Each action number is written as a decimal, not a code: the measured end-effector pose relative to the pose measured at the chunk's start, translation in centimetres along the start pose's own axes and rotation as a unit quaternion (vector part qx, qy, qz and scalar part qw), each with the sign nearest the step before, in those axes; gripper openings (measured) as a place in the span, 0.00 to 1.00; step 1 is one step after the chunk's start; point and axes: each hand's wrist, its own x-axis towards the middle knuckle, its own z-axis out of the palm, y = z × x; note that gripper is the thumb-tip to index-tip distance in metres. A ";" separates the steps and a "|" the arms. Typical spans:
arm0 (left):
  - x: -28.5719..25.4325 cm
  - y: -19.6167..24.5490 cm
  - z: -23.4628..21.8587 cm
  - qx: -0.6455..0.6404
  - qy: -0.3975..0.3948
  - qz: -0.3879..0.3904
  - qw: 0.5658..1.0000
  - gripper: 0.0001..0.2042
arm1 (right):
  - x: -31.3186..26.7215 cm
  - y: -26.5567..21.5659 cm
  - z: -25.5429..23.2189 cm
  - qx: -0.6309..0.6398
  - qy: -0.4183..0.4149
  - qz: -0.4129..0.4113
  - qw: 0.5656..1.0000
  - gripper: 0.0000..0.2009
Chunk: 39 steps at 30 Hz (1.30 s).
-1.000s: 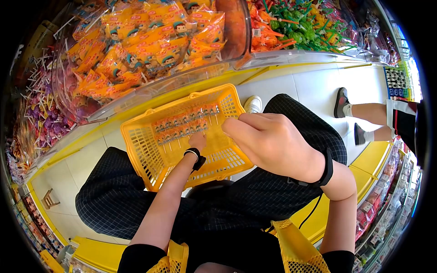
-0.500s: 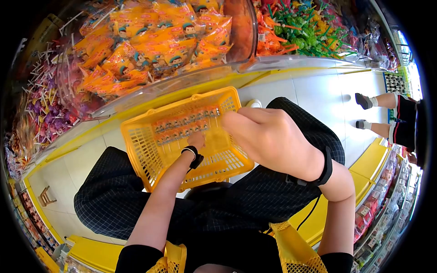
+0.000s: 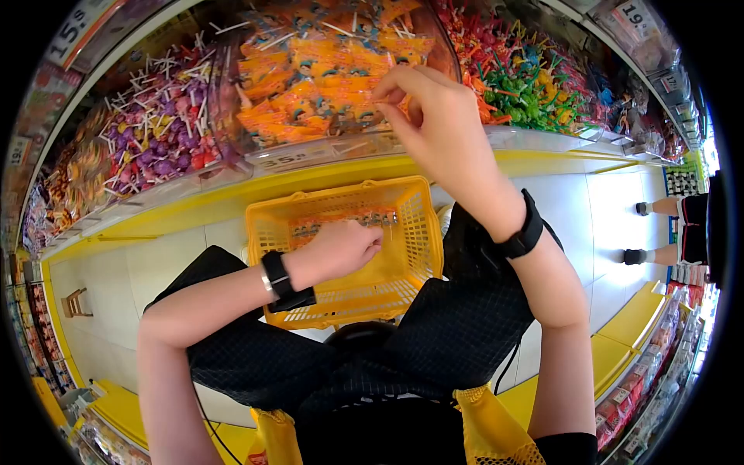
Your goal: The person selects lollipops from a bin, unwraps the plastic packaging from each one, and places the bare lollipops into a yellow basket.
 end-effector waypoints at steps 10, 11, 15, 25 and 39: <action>-7.8 1.7 -7.3 -0.023 0.125 -0.035 0.991 0.05 | 0.3 1.8 1.9 -0.127 0.013 -0.062 0.990 0.07; -7.7 1.8 -7.8 -0.026 0.128 -0.036 0.991 0.05 | 0.3 1.9 1.8 -0.126 0.010 -0.064 0.990 0.07; -7.5 1.3 -8.5 -0.098 0.211 0.016 0.972 0.05 | 0.7 -1.2 -0.1 -0.108 0.111 -0.105 0.982 0.05; -6.2 1.3 -9.4 -0.438 0.291 0.020 0.850 0.11 | -3.0 -2.8 3.4 0.279 -0.005 0.075 0.957 0.05; -4.3 1.2 -9.3 -0.427 0.397 -0.029 0.812 0.05 | -3.6 -3.4 2.8 0.446 -0.196 0.273 0.830 0.15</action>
